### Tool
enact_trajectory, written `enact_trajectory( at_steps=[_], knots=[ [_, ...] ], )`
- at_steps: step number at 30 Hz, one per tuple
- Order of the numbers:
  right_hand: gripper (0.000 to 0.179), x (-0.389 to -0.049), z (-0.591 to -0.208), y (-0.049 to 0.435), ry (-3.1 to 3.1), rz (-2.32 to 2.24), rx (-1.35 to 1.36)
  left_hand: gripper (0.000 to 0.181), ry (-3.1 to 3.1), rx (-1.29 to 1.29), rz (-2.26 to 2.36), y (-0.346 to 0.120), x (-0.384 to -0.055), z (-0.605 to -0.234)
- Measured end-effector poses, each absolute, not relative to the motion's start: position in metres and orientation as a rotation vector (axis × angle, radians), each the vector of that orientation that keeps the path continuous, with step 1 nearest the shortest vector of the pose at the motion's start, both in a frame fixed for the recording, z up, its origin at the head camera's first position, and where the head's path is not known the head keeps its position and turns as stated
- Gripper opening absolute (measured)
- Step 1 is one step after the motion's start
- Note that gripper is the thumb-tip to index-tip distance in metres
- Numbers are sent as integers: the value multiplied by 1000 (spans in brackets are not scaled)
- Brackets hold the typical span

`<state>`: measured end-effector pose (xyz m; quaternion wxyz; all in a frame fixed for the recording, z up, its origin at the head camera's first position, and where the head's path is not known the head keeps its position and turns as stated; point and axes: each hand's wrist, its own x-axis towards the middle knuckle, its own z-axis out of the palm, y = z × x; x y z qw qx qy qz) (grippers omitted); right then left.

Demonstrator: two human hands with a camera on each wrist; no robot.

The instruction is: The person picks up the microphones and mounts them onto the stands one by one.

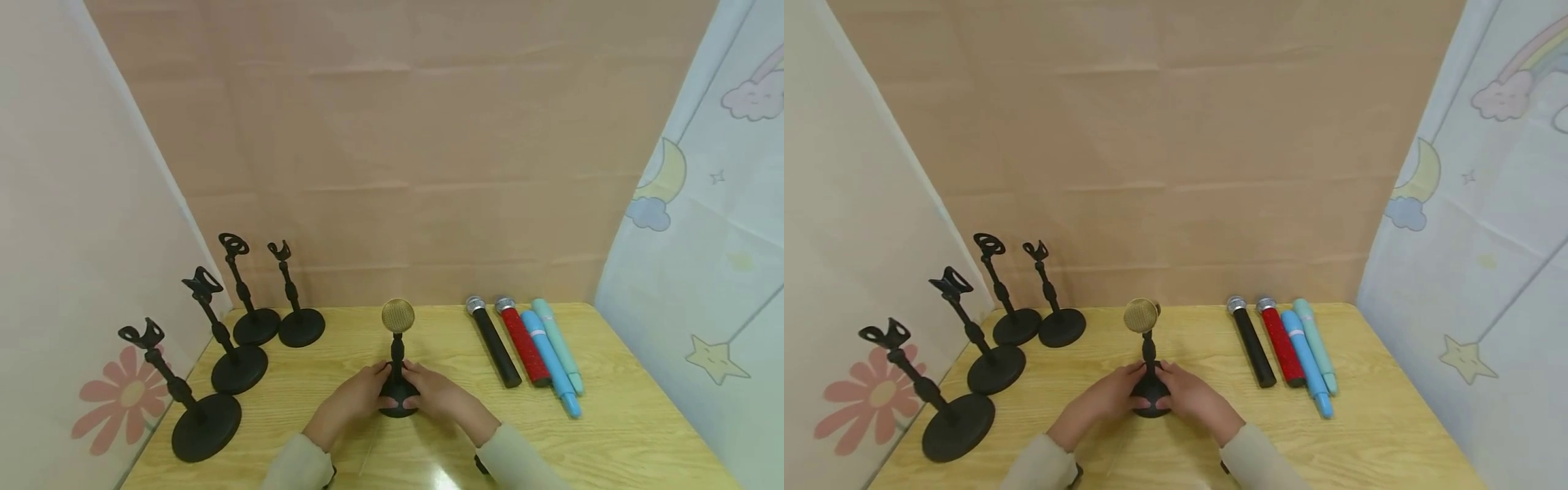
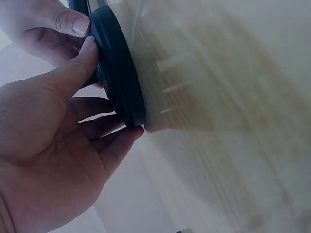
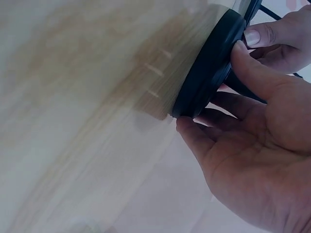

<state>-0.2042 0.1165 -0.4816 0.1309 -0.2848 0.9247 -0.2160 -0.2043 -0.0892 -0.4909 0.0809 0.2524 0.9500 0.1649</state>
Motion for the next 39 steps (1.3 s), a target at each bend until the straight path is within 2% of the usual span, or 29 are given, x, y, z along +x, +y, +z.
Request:
enact_trajectory(
  at_steps=[19, 39],
  knots=[
    [63, -265, -493, 122, 2659, -791, -608, 74, 2747, 629, 658, -78, -255, -486],
    [61, -301, -492, 128, 2677, -801, -563, 75, 2744, 608, 611, -68, -300, -495]
  ],
)
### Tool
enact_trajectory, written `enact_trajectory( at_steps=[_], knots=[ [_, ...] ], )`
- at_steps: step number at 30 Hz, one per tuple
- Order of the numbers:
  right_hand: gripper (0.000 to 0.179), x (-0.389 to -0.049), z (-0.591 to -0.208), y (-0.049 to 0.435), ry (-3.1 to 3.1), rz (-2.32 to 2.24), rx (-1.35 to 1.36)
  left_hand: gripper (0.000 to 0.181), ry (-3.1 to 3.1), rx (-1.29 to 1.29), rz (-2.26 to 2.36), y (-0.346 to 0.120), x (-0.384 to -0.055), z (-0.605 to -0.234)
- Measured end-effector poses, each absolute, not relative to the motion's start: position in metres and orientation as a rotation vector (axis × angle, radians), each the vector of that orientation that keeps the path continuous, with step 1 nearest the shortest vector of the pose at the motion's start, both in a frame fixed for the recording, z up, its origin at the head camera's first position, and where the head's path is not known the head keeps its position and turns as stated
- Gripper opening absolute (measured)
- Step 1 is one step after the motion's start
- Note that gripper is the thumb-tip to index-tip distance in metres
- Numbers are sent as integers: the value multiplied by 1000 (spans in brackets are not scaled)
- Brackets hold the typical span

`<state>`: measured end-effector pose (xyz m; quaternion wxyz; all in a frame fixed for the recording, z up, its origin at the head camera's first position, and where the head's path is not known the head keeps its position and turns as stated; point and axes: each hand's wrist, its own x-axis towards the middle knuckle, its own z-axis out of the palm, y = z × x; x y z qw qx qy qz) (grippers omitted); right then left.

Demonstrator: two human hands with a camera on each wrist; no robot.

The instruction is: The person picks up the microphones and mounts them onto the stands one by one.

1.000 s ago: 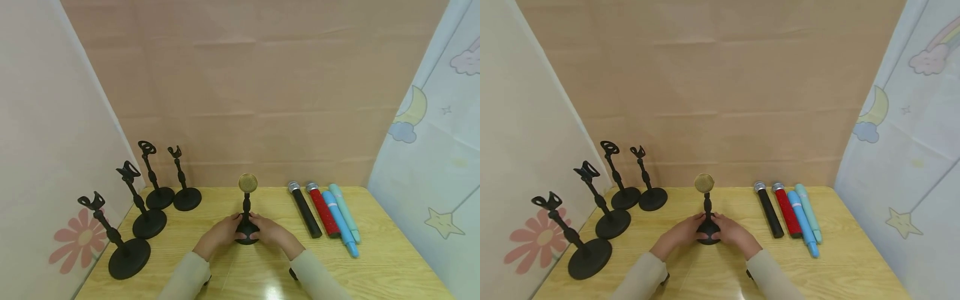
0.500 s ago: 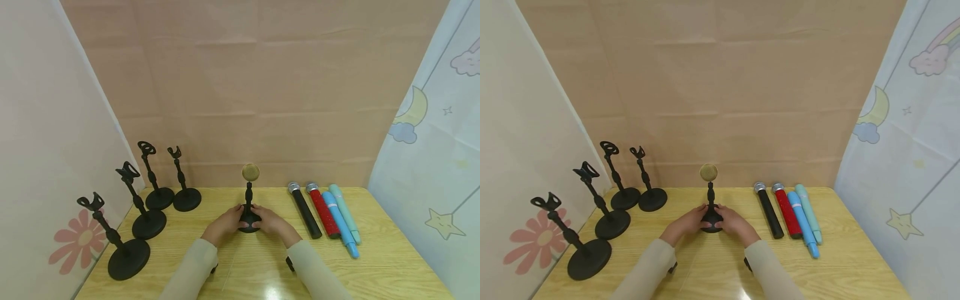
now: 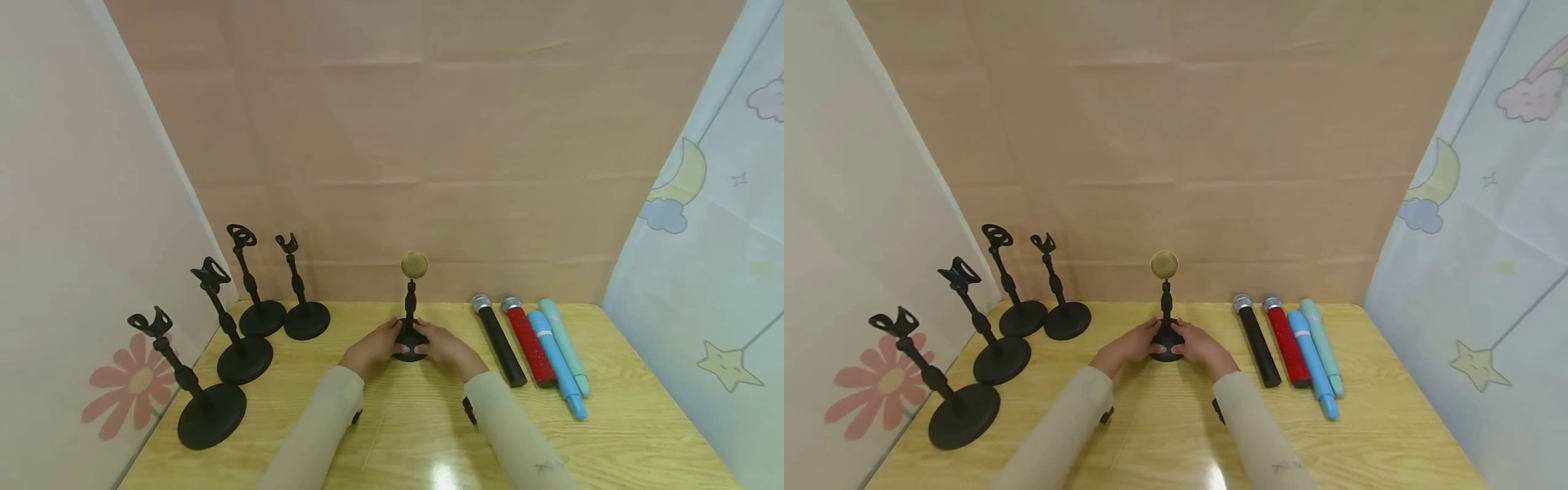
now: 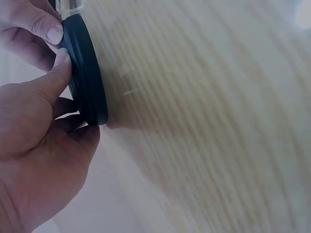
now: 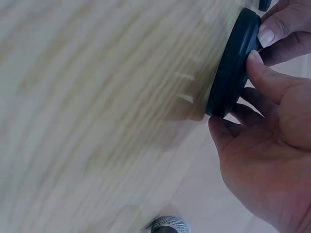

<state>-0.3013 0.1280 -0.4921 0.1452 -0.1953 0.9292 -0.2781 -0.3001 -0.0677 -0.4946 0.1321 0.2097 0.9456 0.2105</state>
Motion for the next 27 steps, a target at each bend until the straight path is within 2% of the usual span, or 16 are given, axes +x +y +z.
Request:
enact_trajectory(
  at_steps=[8, 27],
  knots=[
    [61, -314, -493, 128, 2684, -798, -566, 72, 2765, 615, 614, -68, -317, -499],
    [57, -316, -496, 128, 2705, -810, -538, 70, 2754, 574, 676, -66, -316, -498]
  ],
)
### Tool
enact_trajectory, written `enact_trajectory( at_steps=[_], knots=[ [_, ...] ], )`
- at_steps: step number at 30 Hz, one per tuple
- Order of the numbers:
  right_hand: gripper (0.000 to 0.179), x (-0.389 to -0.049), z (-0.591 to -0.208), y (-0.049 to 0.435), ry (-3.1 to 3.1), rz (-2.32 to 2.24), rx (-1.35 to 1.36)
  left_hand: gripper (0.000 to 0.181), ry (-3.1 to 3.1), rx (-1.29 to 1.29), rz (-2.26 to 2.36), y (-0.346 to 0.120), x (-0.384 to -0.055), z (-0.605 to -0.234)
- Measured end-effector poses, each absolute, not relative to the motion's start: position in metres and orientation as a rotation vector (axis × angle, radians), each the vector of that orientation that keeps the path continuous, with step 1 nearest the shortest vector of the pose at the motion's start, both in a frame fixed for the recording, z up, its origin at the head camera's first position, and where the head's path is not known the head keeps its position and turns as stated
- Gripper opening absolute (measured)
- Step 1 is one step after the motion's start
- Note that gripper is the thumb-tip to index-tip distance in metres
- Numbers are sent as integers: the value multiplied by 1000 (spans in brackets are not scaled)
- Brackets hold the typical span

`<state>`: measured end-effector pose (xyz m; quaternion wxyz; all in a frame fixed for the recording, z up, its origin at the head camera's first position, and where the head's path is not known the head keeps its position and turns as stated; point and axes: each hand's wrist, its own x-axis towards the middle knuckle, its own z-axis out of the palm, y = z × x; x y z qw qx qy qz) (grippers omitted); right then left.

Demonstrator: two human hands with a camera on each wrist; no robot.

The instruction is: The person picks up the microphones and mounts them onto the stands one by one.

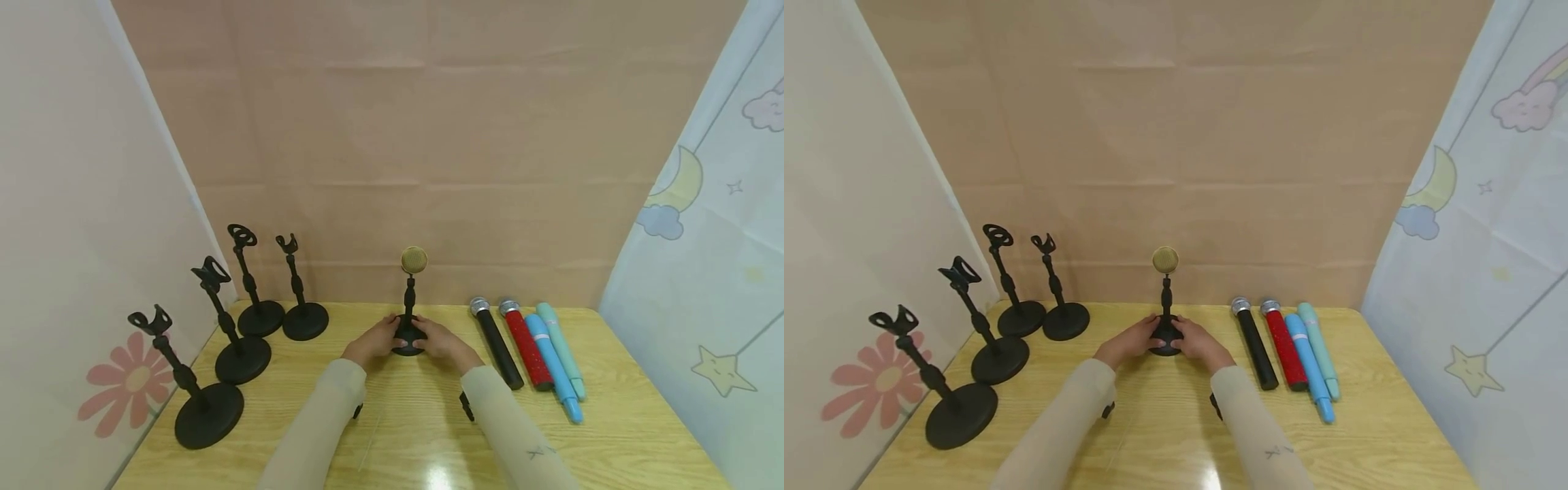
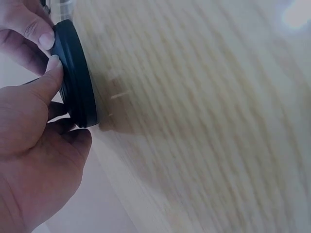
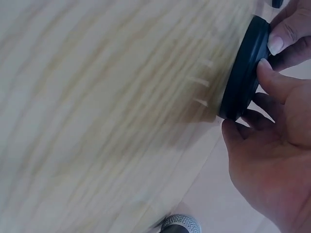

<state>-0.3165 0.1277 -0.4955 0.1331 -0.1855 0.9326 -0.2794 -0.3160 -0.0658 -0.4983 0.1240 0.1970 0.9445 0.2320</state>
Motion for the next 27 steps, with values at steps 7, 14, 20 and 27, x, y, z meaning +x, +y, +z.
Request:
enact_trajectory(
  at_steps=[7, 14, 20, 27],
  knots=[
    [48, -312, -494, 142, 2800, -878, -486, 74, 2800, 549, 689, -83, -308, -499],
    [46, -311, -477, 167, 2891, -874, -397, 68, 2879, 494, 570, -118, -299, -487],
    [48, -309, -464, 193, 2966, -821, -302, 62, 2966, 382, 525, -149, -289, -478],
    [53, -304, -451, 219, 3034, -701, -241, 55, 3072, 230, 561, -188, -284, -485]
  ],
)
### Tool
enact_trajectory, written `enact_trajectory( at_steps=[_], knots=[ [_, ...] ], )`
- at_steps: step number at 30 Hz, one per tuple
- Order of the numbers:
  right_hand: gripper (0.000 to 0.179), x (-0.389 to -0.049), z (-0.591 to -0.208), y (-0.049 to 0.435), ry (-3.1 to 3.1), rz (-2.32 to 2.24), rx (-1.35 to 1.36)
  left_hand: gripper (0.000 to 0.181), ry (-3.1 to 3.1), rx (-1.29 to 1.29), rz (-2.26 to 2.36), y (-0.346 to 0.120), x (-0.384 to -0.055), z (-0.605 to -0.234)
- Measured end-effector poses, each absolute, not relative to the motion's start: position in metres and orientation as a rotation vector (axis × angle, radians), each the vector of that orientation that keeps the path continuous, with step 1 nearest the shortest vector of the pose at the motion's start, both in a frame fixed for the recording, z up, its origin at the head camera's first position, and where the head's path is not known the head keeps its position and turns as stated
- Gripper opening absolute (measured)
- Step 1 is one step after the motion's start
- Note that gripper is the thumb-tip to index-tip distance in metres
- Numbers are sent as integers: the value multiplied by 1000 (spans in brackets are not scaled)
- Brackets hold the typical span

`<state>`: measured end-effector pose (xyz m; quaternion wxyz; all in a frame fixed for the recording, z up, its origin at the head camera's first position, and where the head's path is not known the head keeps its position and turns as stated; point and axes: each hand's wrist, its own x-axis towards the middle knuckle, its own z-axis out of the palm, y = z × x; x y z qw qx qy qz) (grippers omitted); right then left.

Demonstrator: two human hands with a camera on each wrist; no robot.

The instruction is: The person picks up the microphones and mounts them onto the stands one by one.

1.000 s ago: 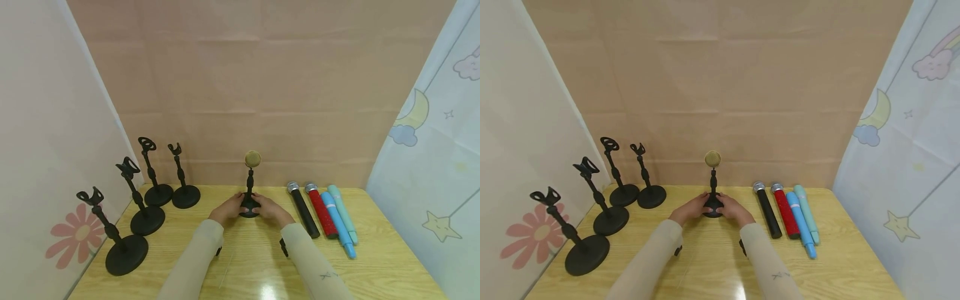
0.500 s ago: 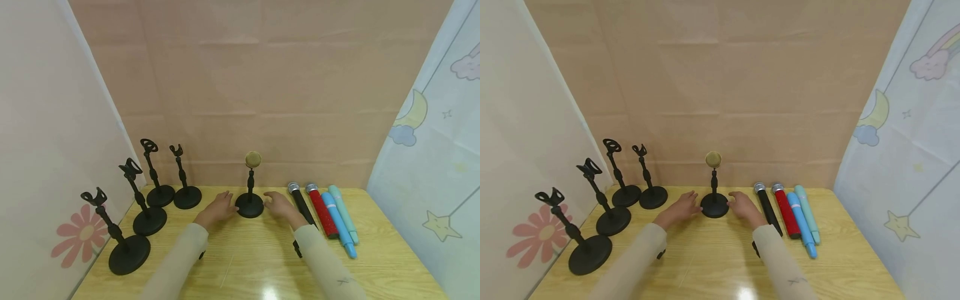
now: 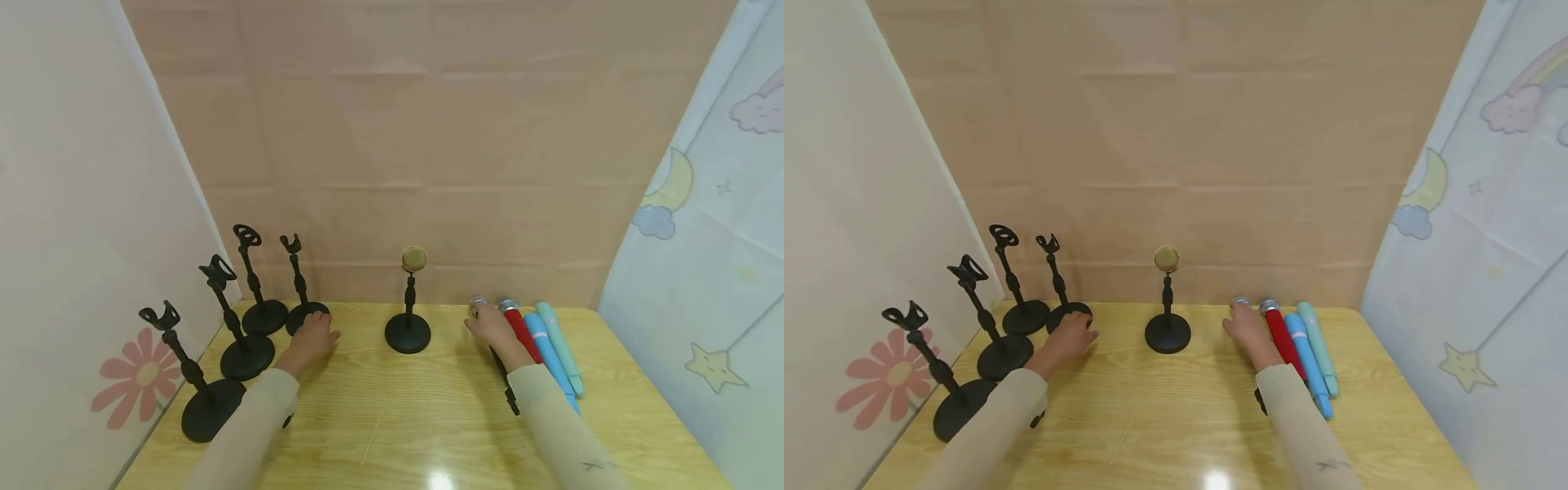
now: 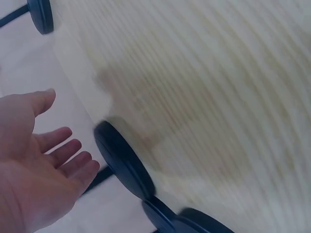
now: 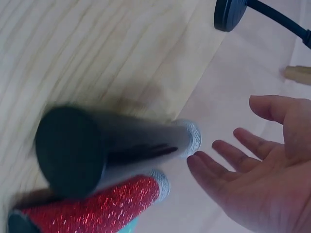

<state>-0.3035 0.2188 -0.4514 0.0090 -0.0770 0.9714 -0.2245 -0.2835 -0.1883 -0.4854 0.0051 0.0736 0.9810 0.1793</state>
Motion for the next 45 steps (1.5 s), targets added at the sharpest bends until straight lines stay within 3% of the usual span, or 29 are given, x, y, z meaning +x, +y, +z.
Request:
enact_trajectory(
  at_steps=[14, 23, 30, 40, 45],
  knots=[
    [55, -303, -451, 245, 3038, -582, -145, 66, 3036, -16, 684, -225, -287, -480],
    [54, -297, -460, 252, 2921, -512, 71, 73, 2992, -46, 723, -234, -298, -488],
    [43, -299, -468, 245, 2920, -556, 110, 78, 3003, -47, 715, -240, -307, -492],
    [48, -295, -474, 245, 2926, -537, 196, 84, 2971, -68, 700, -242, -312, -497],
    [42, -295, -476, 246, 2919, -540, 225, 85, 2961, -50, 705, -243, -314, -502]
  ],
)
